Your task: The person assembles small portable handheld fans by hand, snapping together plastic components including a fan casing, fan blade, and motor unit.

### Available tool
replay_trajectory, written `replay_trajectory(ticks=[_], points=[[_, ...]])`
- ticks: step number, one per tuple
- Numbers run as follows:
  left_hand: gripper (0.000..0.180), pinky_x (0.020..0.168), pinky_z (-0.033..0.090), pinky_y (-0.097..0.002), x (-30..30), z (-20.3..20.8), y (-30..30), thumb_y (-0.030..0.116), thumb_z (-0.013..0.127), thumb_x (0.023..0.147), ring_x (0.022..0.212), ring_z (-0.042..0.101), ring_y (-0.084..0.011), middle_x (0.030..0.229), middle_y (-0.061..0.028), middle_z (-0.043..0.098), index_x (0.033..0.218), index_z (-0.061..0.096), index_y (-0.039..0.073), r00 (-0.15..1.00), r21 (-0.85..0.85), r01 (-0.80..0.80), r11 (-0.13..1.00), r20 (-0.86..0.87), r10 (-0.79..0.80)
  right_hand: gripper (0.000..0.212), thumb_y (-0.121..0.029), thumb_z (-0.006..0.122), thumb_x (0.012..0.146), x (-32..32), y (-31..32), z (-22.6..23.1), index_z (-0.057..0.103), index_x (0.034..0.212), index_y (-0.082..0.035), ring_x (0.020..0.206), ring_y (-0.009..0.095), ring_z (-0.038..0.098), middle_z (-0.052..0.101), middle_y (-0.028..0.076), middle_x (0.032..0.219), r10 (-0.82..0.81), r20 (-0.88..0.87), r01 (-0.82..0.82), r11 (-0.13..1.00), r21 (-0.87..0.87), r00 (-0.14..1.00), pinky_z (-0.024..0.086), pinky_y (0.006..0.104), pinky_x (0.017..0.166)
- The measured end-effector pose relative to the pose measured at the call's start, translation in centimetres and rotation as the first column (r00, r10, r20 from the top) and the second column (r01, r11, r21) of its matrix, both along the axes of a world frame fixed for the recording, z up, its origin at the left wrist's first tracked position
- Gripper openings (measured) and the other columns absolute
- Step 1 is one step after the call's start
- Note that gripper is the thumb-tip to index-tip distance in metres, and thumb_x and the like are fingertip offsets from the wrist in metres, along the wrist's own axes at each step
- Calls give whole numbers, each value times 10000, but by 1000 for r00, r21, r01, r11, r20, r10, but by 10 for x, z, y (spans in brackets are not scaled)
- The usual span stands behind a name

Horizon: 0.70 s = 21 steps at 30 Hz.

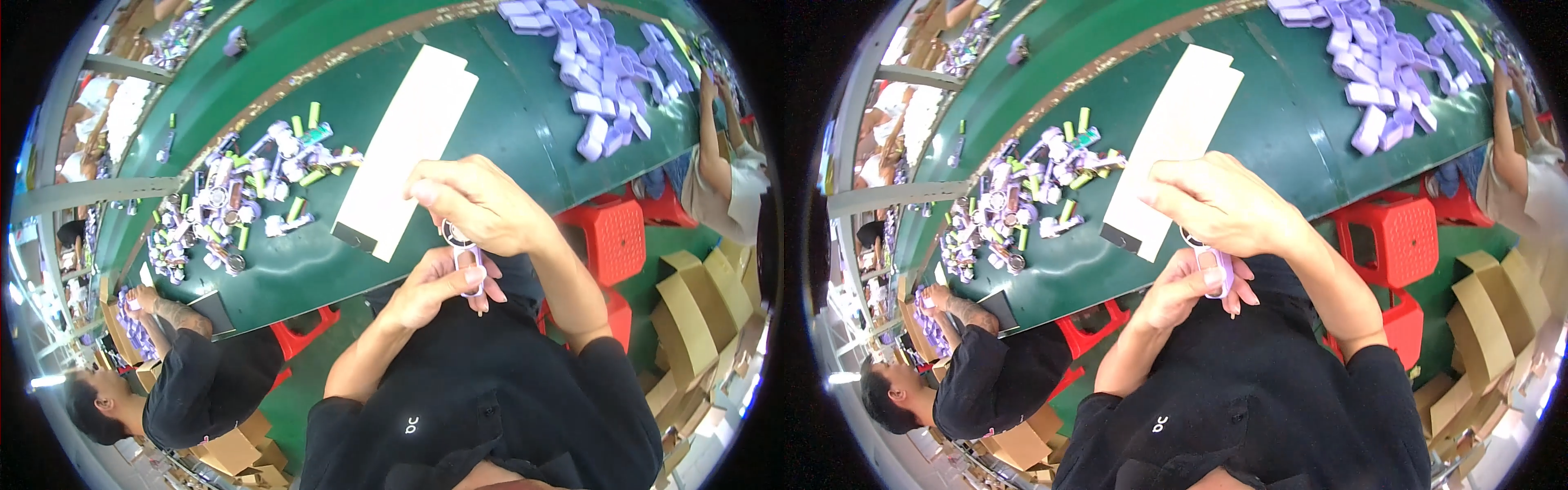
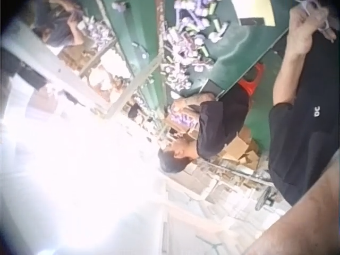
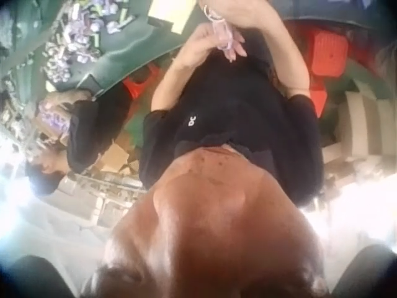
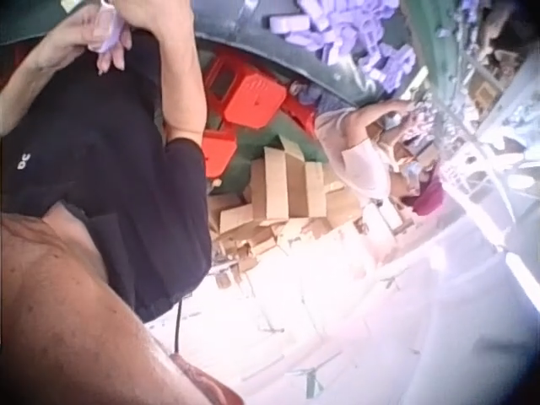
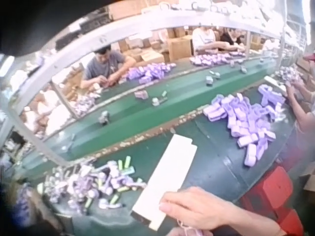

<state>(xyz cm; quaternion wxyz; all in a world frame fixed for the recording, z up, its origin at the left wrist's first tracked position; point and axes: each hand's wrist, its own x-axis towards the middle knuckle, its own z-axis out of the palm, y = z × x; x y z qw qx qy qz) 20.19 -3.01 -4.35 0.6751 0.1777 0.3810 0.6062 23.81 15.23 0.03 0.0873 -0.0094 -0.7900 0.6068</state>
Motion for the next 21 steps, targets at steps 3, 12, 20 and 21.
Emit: replay_trajectory(ticks=[3,12,20,21], points=[[468,802,581,-310,-8,11,-11,354,664,1003,848,712,-174,1024,-202,750,1192,648,-74,988,-27,-119,993,-103,115,497,-411,406,1122,3,2,-4,682,1157,0,775,163,618,663,78,813,-177,-13,173,972,-161,984,481,300,710],[520,719,595,-349,-67,21,-69,362,626,971,747,722,-227,934,-268,758,1163,646,-121,674,145,-597,789,-443,591,266,-220,632,1021,14,1,-42,683,1160,1,1036,294,643,667,142,1089,-339,10,312,878,363,941,509,396,923],[504,708,578,-339,-78,26,-81,364,618,978,734,712,-223,923,-248,762,1145,664,-109,564,181,-660,729,-522,640,553,-335,641,1011,17,-31,-80,543,1474,-50,1507,404,358,451,191,1582,-196,27,102,619,779,980,256,564,1249],[503,711,578,-338,-76,24,-82,363,626,974,733,711,-218,922,-244,763,1146,664,-109,559,161,-663,731,-543,626,537,-334,639,1012,18,-33,-81,556,1454,-40,1491,401,383,474,192,1561,-204,27,99,579,809,979,261,566,1244]])
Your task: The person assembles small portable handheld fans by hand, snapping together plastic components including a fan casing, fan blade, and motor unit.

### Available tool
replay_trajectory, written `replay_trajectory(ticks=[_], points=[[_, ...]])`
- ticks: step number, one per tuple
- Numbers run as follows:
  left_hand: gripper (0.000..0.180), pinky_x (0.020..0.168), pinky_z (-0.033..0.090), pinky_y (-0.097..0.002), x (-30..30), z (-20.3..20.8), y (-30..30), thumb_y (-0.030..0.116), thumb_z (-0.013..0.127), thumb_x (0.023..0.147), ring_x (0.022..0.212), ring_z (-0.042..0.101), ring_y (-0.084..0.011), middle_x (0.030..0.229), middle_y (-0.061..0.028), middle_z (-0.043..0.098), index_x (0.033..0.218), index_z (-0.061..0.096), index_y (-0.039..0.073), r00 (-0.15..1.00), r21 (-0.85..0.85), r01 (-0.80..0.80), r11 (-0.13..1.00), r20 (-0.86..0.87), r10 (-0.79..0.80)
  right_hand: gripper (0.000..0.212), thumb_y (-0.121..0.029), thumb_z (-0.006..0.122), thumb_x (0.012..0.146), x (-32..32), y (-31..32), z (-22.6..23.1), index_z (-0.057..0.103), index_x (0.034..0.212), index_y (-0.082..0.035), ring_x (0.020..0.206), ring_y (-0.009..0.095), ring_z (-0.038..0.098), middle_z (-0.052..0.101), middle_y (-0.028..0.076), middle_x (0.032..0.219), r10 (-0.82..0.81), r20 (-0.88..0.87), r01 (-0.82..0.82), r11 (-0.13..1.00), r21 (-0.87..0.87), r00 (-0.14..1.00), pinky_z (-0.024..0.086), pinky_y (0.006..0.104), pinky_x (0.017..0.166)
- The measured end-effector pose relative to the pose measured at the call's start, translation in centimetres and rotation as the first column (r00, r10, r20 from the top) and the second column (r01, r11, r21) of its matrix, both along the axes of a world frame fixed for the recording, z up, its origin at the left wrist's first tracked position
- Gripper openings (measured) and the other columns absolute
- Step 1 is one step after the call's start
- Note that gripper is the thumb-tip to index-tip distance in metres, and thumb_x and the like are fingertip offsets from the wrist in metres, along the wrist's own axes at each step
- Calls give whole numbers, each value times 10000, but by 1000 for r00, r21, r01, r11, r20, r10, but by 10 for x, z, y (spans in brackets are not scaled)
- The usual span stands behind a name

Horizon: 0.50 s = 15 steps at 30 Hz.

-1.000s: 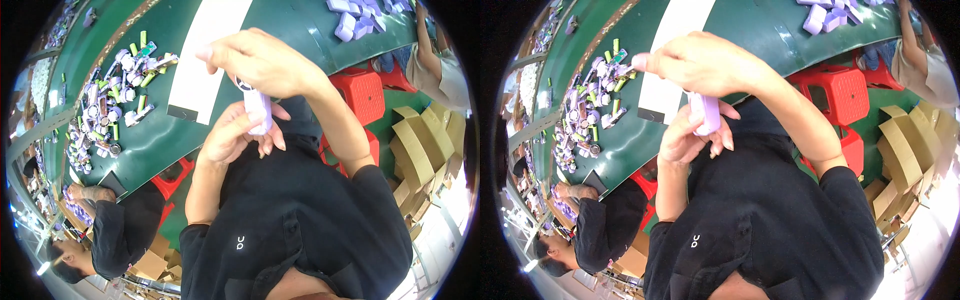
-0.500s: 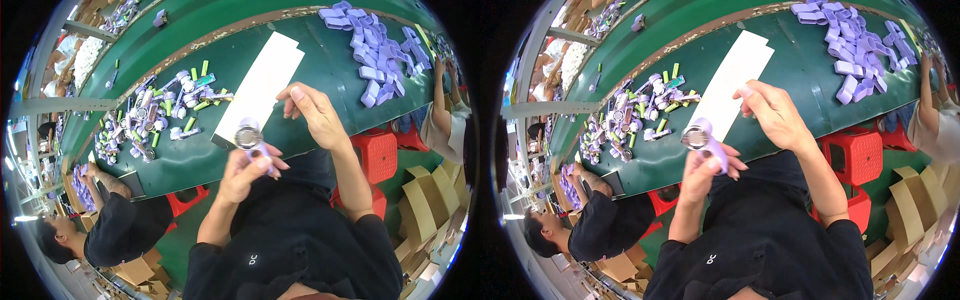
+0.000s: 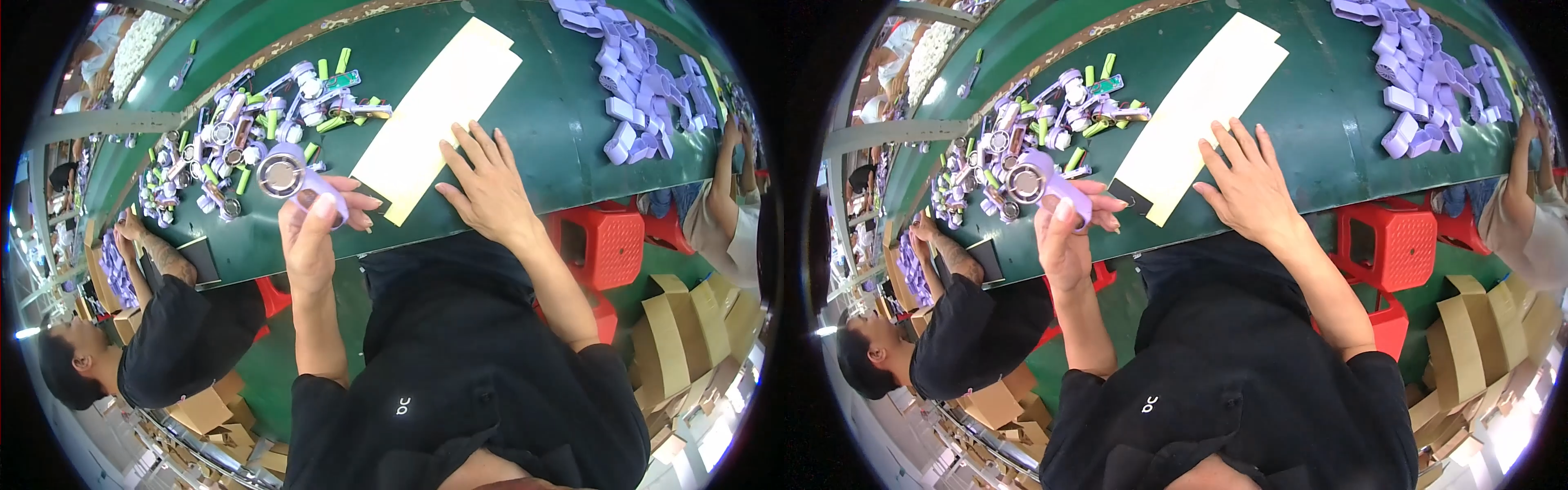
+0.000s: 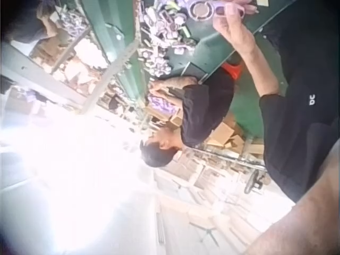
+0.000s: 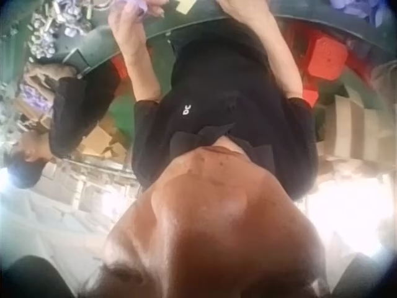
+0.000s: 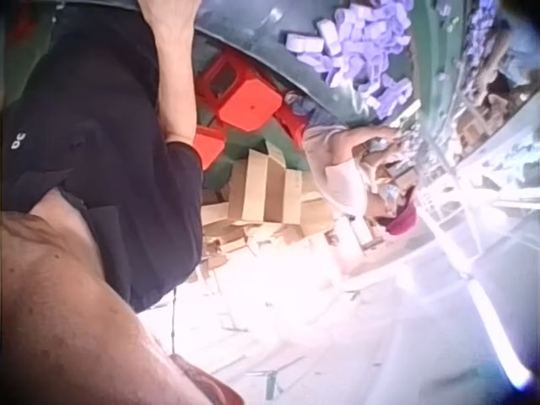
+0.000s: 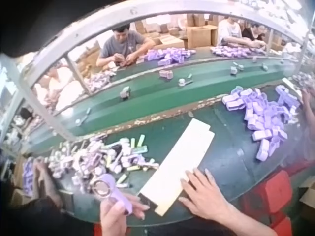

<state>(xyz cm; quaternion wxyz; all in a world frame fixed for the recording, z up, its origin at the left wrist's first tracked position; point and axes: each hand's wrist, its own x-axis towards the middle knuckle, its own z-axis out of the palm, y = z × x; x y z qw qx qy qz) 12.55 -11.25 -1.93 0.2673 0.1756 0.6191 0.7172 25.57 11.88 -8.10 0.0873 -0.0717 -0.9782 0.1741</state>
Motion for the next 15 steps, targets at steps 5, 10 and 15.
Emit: replay_trajectory(ticks=[5,10,15], points=[[395,737,559,-285,9,-2,9,299,665,1005,788,684,-139,933,-147,752,1151,653,-68,992,-116,103,988,89,-93,435,-289,643,1015,4,2,22,610,1364,-32,1375,373,510,570,188,1440,-26,-6,25,990,-137,1000,300,563,1220],[427,701,559,-271,9,-2,17,336,676,997,746,688,-134,901,-153,750,1156,659,-60,948,-90,278,956,188,-258,370,-241,627,1036,1,-5,52,633,1321,-4,1248,398,603,632,208,1331,11,-120,-71,859,-507,993,447,463,1106],[385,665,556,-261,14,4,25,304,676,1003,710,687,-138,873,-148,745,1137,662,-57,905,11,366,931,231,-358,412,-294,534,1090,-14,-9,72,624,1325,31,1162,325,669,690,196,1233,-10,-219,-159,653,-740,976,488,388,1037]])
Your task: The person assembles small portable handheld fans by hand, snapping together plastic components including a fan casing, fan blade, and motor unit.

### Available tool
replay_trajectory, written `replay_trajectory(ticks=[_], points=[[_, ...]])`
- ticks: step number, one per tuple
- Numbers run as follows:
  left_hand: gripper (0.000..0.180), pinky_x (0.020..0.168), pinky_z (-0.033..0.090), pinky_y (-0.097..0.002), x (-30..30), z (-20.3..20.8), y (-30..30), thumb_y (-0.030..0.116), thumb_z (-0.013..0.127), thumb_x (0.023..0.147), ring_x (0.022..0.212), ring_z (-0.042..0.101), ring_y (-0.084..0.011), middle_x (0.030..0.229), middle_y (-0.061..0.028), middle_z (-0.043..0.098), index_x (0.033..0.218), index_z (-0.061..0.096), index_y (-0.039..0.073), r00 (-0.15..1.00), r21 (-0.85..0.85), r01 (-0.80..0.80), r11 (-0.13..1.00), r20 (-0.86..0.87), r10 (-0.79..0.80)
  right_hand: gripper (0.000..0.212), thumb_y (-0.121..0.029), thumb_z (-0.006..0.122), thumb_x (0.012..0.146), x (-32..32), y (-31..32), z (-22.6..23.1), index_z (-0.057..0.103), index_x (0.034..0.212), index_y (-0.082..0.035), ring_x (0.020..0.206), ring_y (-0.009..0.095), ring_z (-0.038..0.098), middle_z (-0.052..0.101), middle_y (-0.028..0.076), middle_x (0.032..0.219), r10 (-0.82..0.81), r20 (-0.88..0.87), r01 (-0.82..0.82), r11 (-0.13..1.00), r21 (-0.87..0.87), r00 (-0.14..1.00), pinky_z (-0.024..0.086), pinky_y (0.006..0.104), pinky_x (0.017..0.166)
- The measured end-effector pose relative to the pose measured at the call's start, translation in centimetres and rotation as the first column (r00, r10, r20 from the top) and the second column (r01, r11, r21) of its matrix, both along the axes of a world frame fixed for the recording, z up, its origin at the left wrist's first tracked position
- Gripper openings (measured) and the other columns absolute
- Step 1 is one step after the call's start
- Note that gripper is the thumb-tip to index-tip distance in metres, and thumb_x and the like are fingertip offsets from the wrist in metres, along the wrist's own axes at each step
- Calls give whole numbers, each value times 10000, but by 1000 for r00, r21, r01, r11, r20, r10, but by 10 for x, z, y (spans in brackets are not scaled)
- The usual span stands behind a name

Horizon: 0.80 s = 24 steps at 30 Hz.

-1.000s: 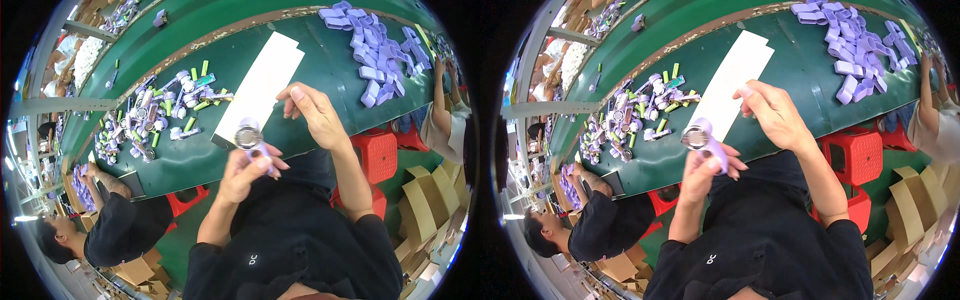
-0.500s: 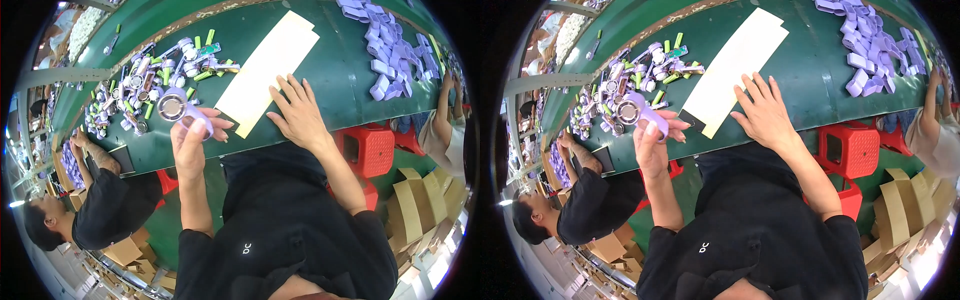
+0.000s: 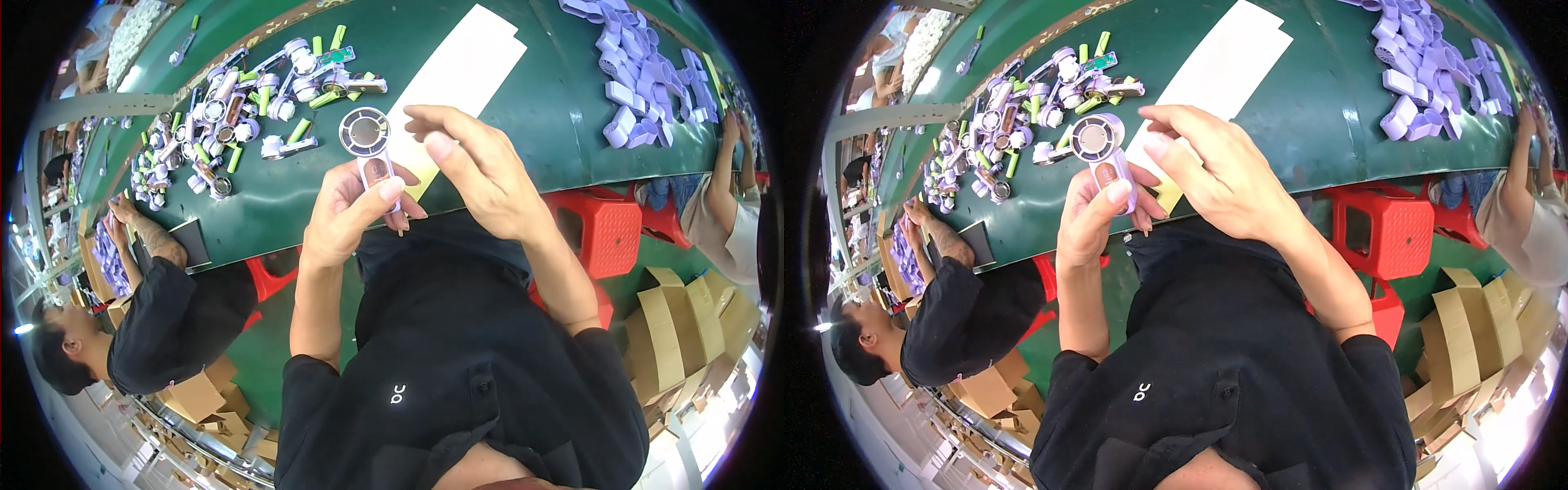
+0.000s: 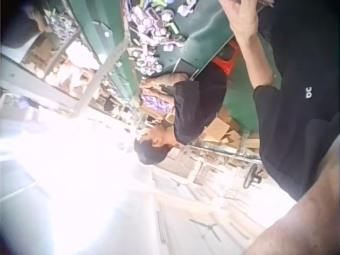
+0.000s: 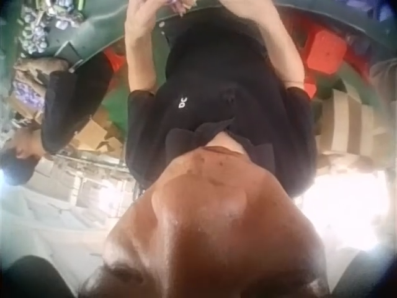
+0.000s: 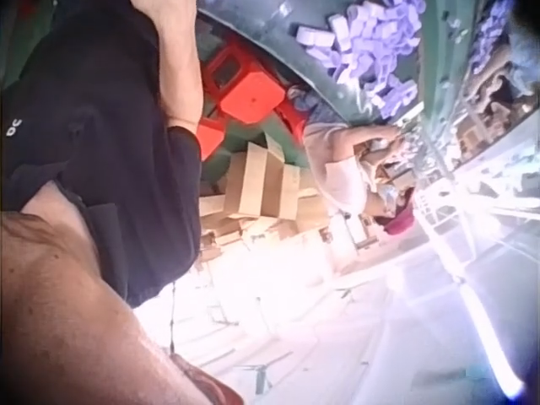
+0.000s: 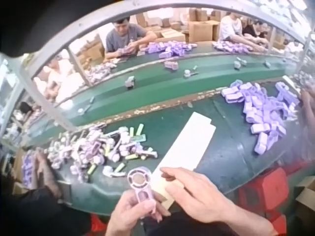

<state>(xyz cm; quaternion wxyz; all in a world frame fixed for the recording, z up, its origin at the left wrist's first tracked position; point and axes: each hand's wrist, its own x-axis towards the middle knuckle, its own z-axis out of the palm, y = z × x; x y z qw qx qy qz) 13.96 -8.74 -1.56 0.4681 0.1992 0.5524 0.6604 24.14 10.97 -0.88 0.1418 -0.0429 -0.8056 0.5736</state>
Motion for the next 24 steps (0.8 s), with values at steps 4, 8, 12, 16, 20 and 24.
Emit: replay_trajectory(ticks=[4,8,12,16,20,24], points=[[218,612,493,-252,21,-1,5,203,748,962,697,653,-85,798,-38,716,988,683,-3,975,-213,-23,977,-219,-25,435,-357,500,1113,-13,-4,24,670,1226,28,897,179,655,715,96,964,68,111,-40,969,-242,991,546,359,829],[353,552,532,-382,41,11,19,254,833,823,535,686,-315,635,-180,664,952,689,-41,706,-344,-136,929,-692,-153,444,-344,550,1055,-21,-9,12,682,835,19,598,214,562,618,124,692,-87,21,86,996,33,996,446,379,591],[566,611,555,-408,49,16,34,255,882,794,668,708,-349,816,-204,704,1207,652,-56,377,3,-236,972,-921,94,633,-423,370,1110,-16,-3,5,689,813,35,668,130,577,649,74,711,-234,-141,166,910,-379,962,430,317,620],[556,655,545,-429,48,34,39,300,885,790,732,678,-398,896,-178,696,1153,651,-50,209,-73,-250,965,-978,-20,706,-460,339,1139,-18,5,9,694,768,24,673,126,579,630,55,674,-316,-201,144,796,-588,927,457,300,662],[499,557,468,-434,36,25,48,421,823,825,609,582,-360,729,-149,581,957,630,-20,21,-144,-238,961,-990,-143,689,-447,348,1140,-19,18,0,678,746,11,654,131,555,596,39,660,-299,-212,130,809,-574,930,445,314,647],[441,522,430,-427,26,19,54,399,786,843,562,540,-328,676,-132,514,834,558,21,-34,-34,-157,987,-999,-39,665,-430,353,1139,-18,19,5,652,733,3,658,130,557,602,46,669,-365,-188,227,829,-512,912,450,315,654]])
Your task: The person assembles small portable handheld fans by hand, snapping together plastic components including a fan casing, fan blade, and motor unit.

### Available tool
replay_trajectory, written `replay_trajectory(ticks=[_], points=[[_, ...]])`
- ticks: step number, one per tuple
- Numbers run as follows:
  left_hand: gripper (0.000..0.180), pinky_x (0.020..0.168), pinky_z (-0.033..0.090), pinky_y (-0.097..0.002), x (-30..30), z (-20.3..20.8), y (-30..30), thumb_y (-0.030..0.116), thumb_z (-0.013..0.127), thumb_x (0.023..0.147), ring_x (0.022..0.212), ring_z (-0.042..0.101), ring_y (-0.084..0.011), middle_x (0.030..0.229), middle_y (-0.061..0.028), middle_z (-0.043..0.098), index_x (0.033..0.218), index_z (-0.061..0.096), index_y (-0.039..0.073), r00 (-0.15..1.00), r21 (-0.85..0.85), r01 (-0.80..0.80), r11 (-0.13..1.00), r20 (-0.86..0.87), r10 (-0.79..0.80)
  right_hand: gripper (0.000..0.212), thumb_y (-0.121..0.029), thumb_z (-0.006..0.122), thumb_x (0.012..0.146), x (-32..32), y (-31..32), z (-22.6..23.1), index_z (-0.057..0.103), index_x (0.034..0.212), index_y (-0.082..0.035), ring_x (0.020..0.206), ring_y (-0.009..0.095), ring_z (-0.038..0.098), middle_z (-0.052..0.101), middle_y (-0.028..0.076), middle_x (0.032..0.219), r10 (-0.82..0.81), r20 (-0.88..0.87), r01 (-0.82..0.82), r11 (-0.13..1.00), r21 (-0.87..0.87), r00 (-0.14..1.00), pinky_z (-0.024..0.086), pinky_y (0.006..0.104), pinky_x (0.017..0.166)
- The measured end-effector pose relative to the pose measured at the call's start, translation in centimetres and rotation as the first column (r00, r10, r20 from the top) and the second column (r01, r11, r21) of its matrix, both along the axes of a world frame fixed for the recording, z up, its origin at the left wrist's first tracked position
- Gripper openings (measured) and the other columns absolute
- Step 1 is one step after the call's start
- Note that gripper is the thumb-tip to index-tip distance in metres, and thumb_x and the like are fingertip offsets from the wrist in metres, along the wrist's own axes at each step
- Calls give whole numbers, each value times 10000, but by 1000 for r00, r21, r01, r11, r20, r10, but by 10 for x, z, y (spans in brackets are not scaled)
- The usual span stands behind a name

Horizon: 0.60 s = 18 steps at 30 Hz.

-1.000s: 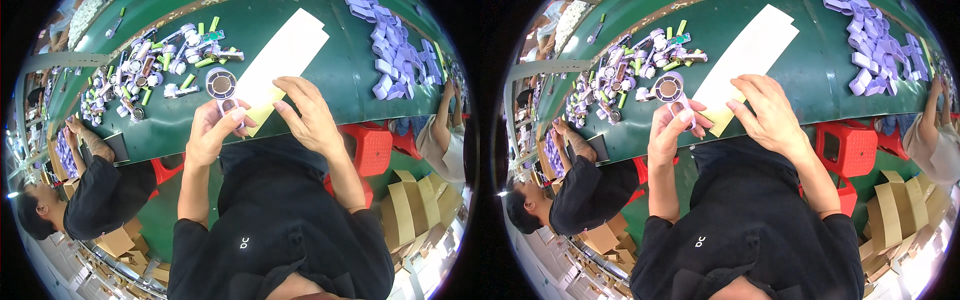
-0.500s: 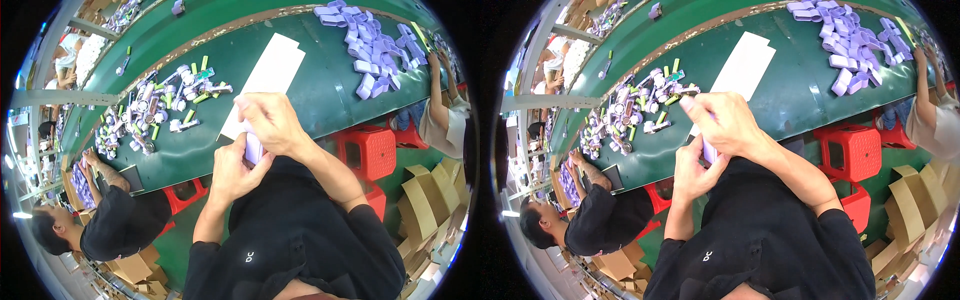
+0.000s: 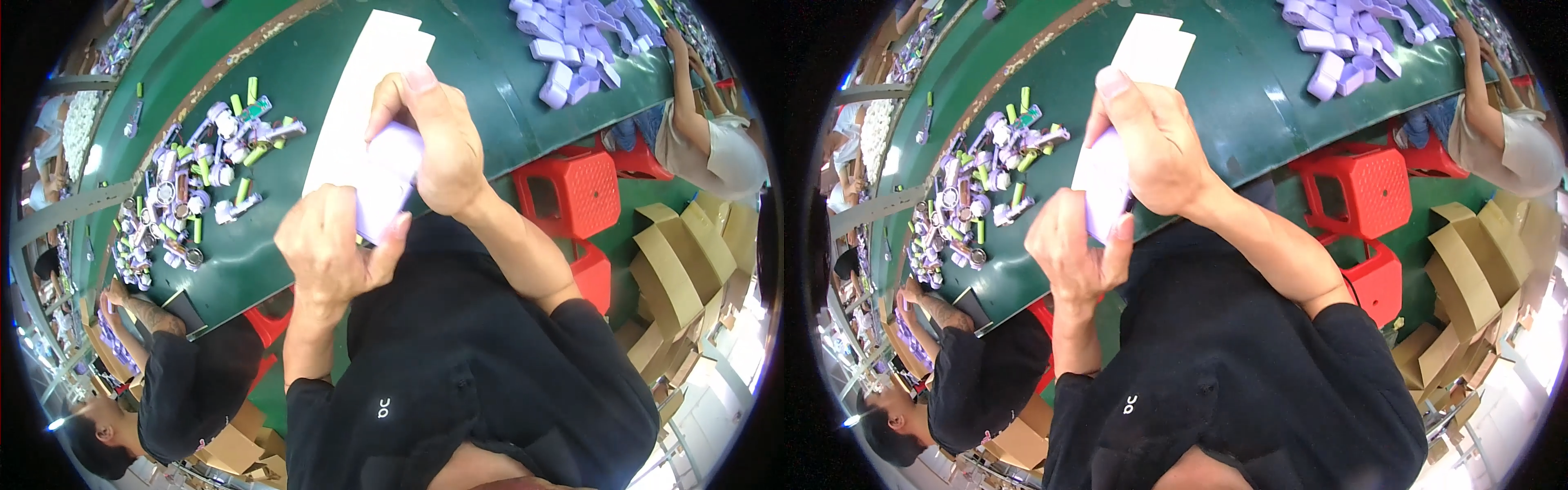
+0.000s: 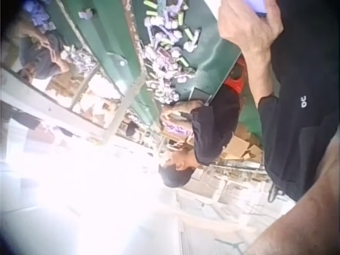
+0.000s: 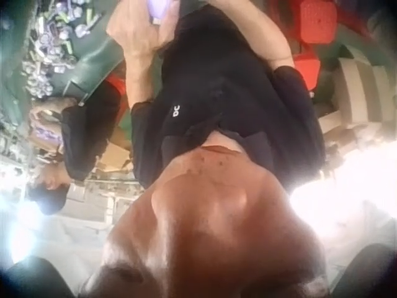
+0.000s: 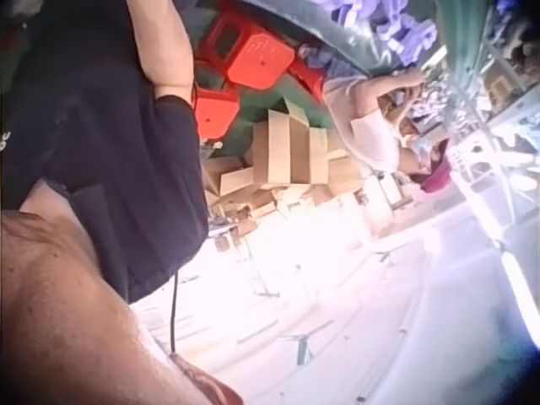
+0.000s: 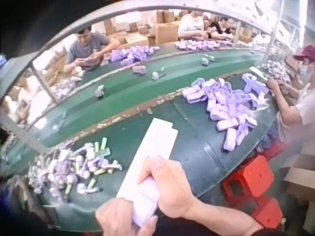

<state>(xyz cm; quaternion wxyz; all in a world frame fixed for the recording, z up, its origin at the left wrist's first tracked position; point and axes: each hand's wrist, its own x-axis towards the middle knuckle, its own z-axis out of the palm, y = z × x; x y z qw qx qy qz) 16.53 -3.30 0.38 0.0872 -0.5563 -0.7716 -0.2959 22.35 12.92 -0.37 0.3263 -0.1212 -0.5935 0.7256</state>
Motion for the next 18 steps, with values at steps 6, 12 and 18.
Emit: replay_trajectory(ticks=[6,12,18], points=[[353,553,453,-455,-32,-10,13,309,760,895,583,559,-380,678,-160,524,845,556,25,962,6,-15,1000,274,13,666,-566,343,1116,-18,30,-20,668,988,1,813,153,600,644,83,887,217,54,-211,972,-101,975,480,316,761],[587,688,480,-411,-189,-2,50,499,572,1047,696,620,-300,726,-196,628,876,632,-58,799,-42,-409,912,466,380,156,-148,633,1024,-37,40,-50,673,1104,-20,881,172,650,679,73,933,39,465,-228,905,358,884,527,334,811],[751,981,487,-541,-361,-45,114,699,482,985,1086,677,-502,1102,-309,726,1044,727,-8,742,-289,-614,734,104,662,255,-295,785,899,-70,-2,-101,699,1031,-94,929,335,666,636,130,944,93,450,-423,551,719,888,531,462,842]])
